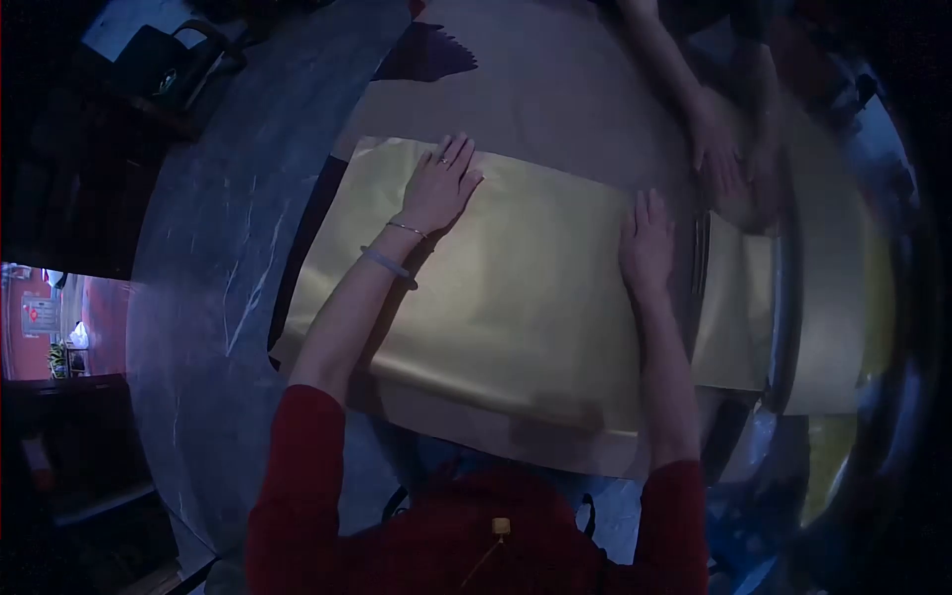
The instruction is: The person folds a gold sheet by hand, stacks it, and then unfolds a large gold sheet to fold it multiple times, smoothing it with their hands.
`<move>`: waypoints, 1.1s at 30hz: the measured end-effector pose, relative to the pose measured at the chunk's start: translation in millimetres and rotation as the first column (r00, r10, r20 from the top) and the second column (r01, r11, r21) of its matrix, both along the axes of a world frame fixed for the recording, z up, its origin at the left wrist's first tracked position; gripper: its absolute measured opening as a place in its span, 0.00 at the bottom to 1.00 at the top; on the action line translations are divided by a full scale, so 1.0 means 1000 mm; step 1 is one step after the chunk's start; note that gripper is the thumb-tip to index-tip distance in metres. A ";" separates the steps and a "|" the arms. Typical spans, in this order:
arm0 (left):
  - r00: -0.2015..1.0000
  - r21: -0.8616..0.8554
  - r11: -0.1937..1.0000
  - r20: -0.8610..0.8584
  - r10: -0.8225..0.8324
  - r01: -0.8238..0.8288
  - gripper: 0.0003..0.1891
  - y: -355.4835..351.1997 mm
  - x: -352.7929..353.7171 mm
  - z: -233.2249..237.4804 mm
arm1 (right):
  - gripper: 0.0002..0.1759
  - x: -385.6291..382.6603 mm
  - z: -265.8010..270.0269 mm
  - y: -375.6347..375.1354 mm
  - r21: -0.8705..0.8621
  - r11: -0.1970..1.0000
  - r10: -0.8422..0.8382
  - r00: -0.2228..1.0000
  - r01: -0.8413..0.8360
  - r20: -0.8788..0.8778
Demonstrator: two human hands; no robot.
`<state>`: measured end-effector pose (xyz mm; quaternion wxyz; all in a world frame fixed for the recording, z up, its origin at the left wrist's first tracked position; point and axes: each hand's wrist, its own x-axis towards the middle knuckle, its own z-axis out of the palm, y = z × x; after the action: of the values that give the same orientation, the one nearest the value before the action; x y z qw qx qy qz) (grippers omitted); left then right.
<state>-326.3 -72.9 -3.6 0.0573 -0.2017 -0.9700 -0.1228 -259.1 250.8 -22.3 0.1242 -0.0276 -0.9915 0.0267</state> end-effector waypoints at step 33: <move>0.951 0.078 0.954 -0.086 0.297 -0.291 0.37 -0.018 0.012 0.005 | 0.30 -0.008 0.001 0.019 -0.081 0.993 -0.080 0.995 0.085 0.057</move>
<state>-314.3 -90.8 1.0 0.1284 -0.0588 -0.9808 -0.1341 -267.5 269.3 -21.3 0.0970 -0.0743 -0.9906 0.0620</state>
